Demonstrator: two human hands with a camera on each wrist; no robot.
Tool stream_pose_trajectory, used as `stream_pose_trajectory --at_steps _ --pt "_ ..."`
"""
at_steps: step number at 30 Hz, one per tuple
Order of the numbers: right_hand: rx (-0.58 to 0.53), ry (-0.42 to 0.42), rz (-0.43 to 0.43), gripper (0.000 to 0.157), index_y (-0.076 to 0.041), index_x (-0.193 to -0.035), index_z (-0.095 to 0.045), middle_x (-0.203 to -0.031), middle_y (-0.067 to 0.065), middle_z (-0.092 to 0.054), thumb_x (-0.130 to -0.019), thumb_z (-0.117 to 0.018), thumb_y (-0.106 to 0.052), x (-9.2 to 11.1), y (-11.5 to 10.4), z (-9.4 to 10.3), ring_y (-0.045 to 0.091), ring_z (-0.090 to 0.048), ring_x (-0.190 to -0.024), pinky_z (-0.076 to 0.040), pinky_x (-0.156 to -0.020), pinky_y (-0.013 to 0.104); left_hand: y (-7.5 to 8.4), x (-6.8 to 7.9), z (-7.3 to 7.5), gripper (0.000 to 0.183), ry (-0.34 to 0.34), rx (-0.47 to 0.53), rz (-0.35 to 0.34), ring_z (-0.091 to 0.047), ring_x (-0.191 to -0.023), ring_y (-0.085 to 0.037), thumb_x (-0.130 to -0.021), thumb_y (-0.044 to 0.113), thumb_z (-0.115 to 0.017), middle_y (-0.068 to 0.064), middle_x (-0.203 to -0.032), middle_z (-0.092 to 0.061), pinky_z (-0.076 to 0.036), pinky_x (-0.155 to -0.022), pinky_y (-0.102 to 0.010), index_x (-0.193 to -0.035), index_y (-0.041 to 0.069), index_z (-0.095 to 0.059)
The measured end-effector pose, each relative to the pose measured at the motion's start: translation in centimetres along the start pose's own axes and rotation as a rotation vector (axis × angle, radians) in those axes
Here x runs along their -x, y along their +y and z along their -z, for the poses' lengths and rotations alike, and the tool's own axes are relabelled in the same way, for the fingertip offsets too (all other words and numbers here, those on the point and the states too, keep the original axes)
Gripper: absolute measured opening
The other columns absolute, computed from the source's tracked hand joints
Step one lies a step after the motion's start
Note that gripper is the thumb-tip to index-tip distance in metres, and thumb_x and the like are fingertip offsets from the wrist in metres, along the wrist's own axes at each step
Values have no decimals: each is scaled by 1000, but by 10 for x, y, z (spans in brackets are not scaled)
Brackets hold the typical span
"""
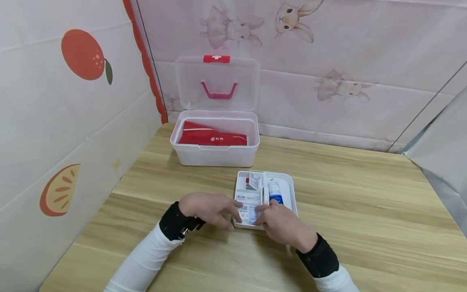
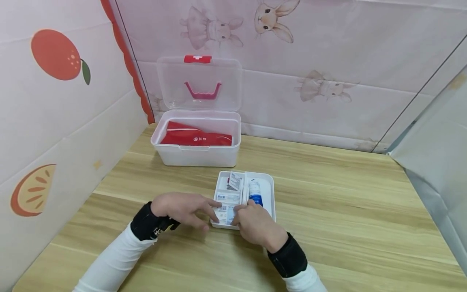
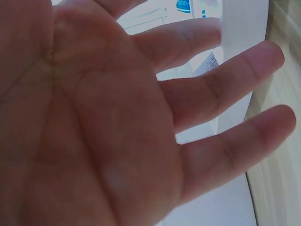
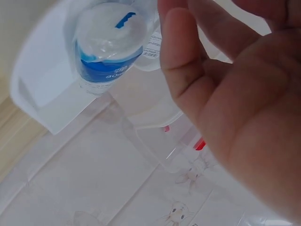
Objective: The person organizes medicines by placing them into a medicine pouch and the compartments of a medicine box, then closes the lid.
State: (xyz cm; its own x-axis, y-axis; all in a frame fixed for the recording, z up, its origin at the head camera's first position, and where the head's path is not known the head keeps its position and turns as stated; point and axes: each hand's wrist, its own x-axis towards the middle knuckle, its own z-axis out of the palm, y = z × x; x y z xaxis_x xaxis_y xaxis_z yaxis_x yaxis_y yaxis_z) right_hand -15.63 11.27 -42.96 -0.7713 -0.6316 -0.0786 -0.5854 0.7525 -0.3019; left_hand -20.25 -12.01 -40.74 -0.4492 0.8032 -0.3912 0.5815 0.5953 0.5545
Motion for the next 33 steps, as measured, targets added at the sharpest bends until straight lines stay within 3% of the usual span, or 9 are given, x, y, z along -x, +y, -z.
stream_pose_trajectory --at_steps 4,7,11,16,22,24,28,33 --pt "14 18 5 23 -15 -95 -82 -123 10 -69 -88 -67 0 0 1 0 24 -52 -87 -39 -74 33 4 -4 -3 27 23 -27 17 -54 -125 -15 -91 26 -72 -5 -140 -57 -44 -103 -29 -117 17 -74" --pt "10 23 7 24 -15 -94 -82 -123 11 -69 -87 -66 1 0 1 0 21 -50 -83 -36 -72 30 9 -10 -8 21 58 -83 31 -61 -101 -11 -92 26 -72 0 -116 -67 -50 -86 -24 -110 17 -75" --pt "9 25 -1 24 -15 -94 -82 -122 11 -69 -87 -65 2 0 1 -1 20 -48 -80 -34 -71 29 15 -17 -15 16 117 -225 68 -54 -76 -9 -91 31 -73 5 -95 -60 -47 -66 -22 -101 19 -78" --pt "38 34 -15 24 -16 -93 -82 -122 8 -69 -87 -65 1 0 0 -2 19 -47 -79 -34 -71 29 18 -17 -16 17 127 -306 111 -52 -85 -10 -90 34 -73 3 -107 -60 -46 -70 -22 -101 22 -80" --pt "65 51 -2 23 -16 -92 -82 -119 8 -71 -87 -66 0 -1 0 -4 19 -51 -82 -34 -72 29 14 -8 -9 21 73 -177 70 -55 -120 -16 -92 27 -71 -5 -135 -59 -48 -95 -27 -111 19 -78" --pt "68 43 -5 22 -15 -92 -82 -119 8 -71 -88 -66 -1 -2 -1 -3 19 -50 -82 -33 -72 30 11 -7 -8 23 55 -130 70 -53 -124 -17 -93 27 -71 -6 -139 -57 -48 -98 -27 -114 19 -77" --pt "63 10 -28 21 -16 -93 -82 -122 7 -70 -91 -65 -4 -4 -3 -2 20 -46 -82 -32 -72 31 7 -9 -7 22 22 -105 35 -55 -111 -12 -93 29 -71 -5 -133 -57 -47 -90 -22 -112 19 -77" --pt "75 -6 -56 21 -20 -93 -82 -123 4 -69 -93 -65 -8 -4 -5 0 21 -42 -81 -31 -68 31 10 -14 -12 18 41 -166 35 -50 -92 -10 -91 31 -73 -1 -115 -55 -45 -74 -21 -104 21 -80"
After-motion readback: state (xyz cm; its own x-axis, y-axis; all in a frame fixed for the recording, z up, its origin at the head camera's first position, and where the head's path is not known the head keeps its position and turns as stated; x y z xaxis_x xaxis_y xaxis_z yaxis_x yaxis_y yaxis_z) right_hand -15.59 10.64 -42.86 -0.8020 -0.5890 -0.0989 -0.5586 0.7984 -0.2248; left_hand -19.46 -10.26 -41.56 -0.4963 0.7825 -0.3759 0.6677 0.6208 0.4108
